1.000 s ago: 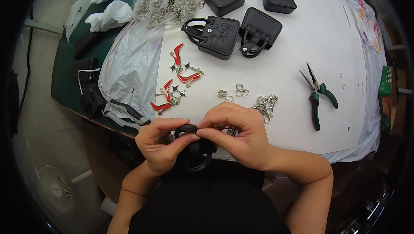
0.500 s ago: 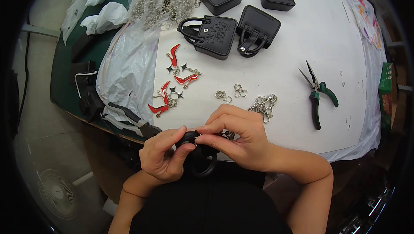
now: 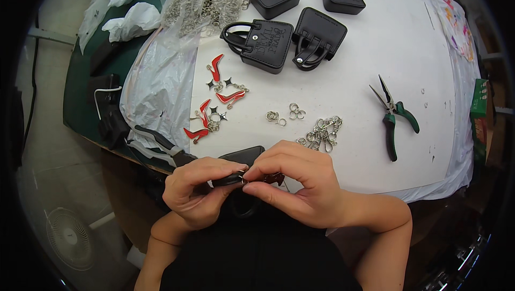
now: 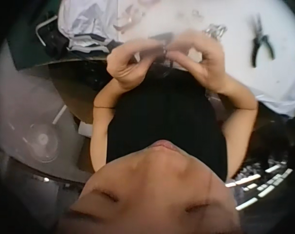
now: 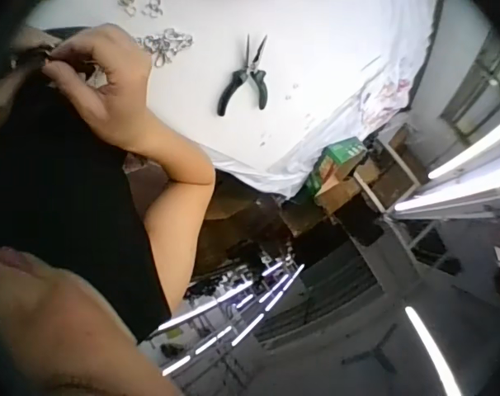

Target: The person assembles small black bag-shaped keychains by attaching metal chains and decorative red charms using two sets of pliers.

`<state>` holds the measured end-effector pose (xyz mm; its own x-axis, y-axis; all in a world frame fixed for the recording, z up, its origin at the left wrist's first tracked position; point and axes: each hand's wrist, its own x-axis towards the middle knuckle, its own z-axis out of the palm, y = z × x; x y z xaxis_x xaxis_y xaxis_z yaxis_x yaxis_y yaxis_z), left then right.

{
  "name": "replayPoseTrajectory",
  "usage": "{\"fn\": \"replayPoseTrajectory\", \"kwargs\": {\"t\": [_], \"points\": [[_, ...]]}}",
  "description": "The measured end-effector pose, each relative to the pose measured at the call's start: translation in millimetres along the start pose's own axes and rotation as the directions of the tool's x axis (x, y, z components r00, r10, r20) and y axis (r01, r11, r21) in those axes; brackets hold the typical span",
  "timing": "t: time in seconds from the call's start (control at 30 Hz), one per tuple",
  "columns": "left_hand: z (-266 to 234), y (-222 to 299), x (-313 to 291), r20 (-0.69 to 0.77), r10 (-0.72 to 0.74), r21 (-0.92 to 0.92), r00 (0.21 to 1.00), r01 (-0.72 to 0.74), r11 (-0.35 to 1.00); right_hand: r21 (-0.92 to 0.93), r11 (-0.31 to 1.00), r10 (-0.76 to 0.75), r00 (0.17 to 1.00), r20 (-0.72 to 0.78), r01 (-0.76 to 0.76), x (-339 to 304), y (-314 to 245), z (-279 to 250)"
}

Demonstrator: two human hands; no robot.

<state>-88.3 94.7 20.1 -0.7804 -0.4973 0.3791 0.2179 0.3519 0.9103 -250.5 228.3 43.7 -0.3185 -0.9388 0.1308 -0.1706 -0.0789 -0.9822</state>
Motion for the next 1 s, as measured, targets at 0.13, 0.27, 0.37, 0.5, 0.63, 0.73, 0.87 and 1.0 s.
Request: {"fn": "replayPoseTrajectory", "kwargs": {"t": [0.13,0.27,0.37,0.5,0.63,0.73,0.87,1.0], "points": [[5.9,1.2,1.5,0.029,0.171,0.149,0.985,-0.174,0.973,-0.218,0.966,-0.146,0.989,-0.004,0.142,2.1,-2.3,0.2],[6.6,-4.6,-0.8,0.082,0.31,0.25,0.947,-0.321,0.914,-0.386,0.906,-0.2,0.979,-0.027,0.175,-1.3,-4.9,6.7],[4.3,-3.2,-2.5,0.122,0.275,0.243,0.954,-0.298,0.923,-0.43,0.883,-0.197,0.98,0.029,0.19,-1.2,-6.6,5.6],[-41.7,8.5,1.5,0.182,0.046,0.395,0.982,-0.116,0.912,-0.486,0.836,-0.231,0.967,0.109,0.254,-3.4,-9.7,-8.3],[-109.1,6.7,-9.2,0.21,-0.284,0.83,0.936,-0.017,0.557,-0.551,0.784,-0.245,0.958,0.15,0.287,-3.5,-17.1,-17.2],[-123.2,3.5,-13.0,0.271,-0.256,0.851,0.928,-0.107,0.514,-0.559,0.772,-0.254,0.953,0.163,0.301,-2.3,-17.4,-17.9],[-140.1,-10.6,-7.7,0.396,-0.196,0.806,0.897,-0.237,0.543,-0.542,0.768,-0.281,0.94,0.194,0.342,-2.6,-18.2,-18.7],[-136.6,-13.5,-11.6,0.442,-0.088,0.772,0.893,-0.328,0.545,-0.541,0.764,-0.292,0.936,0.195,0.351,-6.5,-19.0,-17.4]]}}
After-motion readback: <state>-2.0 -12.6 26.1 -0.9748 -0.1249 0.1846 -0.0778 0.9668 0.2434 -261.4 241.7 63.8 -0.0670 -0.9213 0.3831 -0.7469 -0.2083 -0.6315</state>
